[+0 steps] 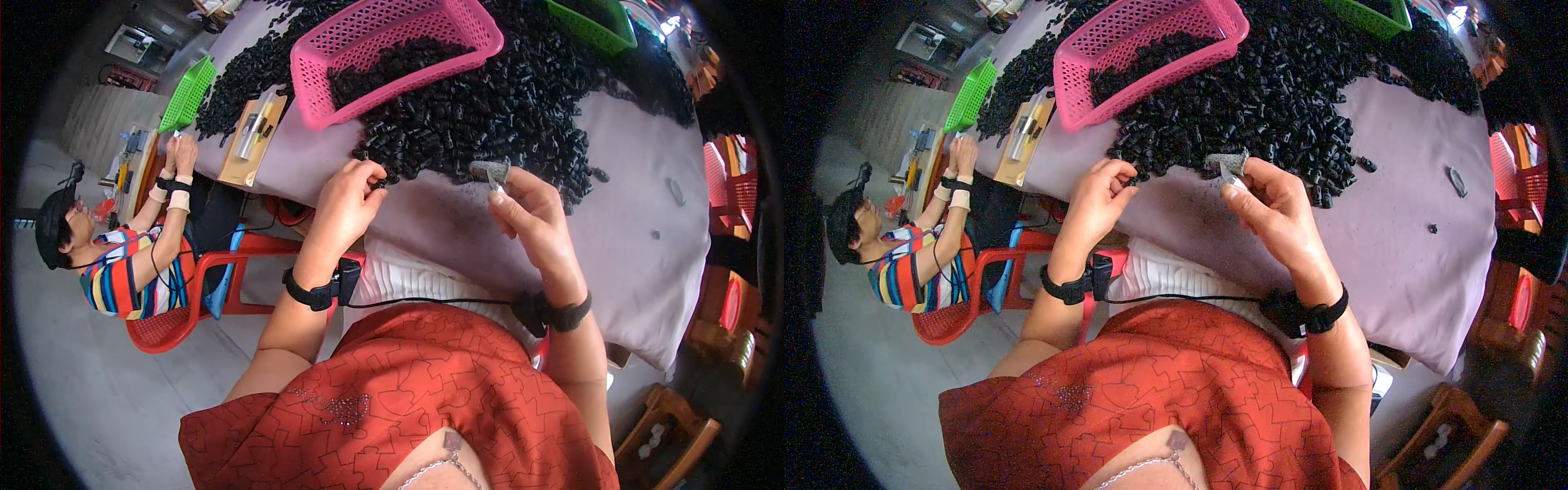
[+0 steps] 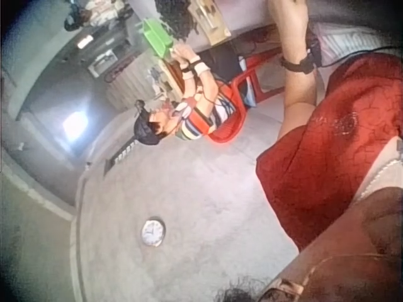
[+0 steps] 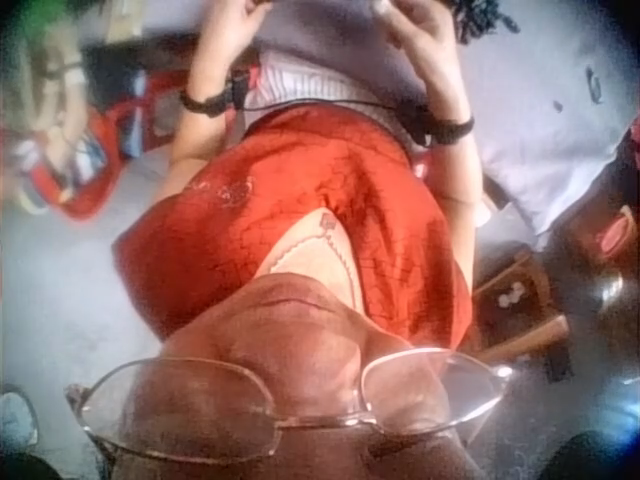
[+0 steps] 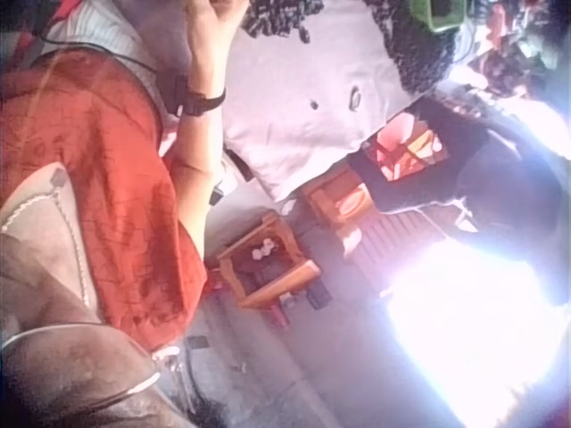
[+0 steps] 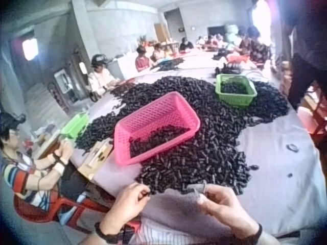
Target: Manually assembling small black plastic components by hand at a workbench.
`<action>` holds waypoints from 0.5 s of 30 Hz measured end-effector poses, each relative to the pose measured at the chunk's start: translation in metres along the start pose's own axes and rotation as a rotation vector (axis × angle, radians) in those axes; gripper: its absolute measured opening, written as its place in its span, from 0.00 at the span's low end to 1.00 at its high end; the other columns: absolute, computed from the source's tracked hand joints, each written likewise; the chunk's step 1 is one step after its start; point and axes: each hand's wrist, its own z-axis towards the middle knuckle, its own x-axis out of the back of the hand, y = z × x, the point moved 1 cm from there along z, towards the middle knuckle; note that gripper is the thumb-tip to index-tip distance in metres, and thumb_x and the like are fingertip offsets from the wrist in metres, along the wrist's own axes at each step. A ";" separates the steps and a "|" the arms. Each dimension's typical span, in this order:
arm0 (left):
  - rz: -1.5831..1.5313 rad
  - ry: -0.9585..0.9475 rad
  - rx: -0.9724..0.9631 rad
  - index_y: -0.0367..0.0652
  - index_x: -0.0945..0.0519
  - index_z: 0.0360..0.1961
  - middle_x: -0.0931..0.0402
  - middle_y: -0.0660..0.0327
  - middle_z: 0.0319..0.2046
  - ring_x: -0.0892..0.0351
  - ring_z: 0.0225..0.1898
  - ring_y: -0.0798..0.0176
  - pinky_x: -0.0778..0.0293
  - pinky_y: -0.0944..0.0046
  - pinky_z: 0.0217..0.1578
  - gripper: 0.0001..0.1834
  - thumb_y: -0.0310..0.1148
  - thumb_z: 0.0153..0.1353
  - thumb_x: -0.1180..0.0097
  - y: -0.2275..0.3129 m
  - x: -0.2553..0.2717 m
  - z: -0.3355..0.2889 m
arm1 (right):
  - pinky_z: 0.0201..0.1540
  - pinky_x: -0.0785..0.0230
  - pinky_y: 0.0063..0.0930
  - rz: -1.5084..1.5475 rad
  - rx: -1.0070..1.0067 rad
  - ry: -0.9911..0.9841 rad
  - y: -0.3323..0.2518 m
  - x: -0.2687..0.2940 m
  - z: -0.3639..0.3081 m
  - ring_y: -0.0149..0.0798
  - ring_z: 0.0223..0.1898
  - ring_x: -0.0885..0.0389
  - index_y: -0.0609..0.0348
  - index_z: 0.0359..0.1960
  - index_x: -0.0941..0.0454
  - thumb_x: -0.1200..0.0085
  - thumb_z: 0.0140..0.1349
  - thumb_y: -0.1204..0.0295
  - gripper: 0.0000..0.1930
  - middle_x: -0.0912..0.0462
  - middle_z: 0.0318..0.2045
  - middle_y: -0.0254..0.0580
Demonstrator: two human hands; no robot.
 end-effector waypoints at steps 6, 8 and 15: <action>-0.088 -0.008 0.077 0.35 0.22 0.40 0.24 0.60 0.32 0.26 0.30 0.69 0.28 0.70 0.33 0.12 0.20 0.53 0.40 -0.003 -0.002 -0.004 | 0.25 0.45 0.13 -0.032 -0.011 -0.005 0.000 0.002 0.001 0.17 0.24 0.38 0.61 0.38 0.23 0.45 0.64 0.69 0.08 0.33 0.22 0.20; -0.486 -0.018 0.174 0.36 0.21 0.42 0.22 0.62 0.34 0.23 0.32 0.69 0.26 0.69 0.35 0.14 0.22 0.53 0.38 -0.003 -0.004 -0.006 | 0.27 0.44 0.13 -0.015 -0.004 -0.005 -0.005 -0.003 -0.001 0.17 0.26 0.37 0.61 0.41 0.23 0.45 0.64 0.70 0.08 0.32 0.23 0.20; -1.382 -0.296 0.313 0.38 0.24 0.48 0.21 0.64 0.37 0.21 0.35 0.70 0.25 0.70 0.39 0.14 0.27 0.61 0.43 0.035 -0.020 0.012 | 0.32 0.40 0.14 0.006 0.103 -0.111 -0.007 -0.007 -0.008 0.18 0.30 0.34 0.61 0.58 0.30 0.43 0.61 0.72 0.23 0.29 0.29 0.23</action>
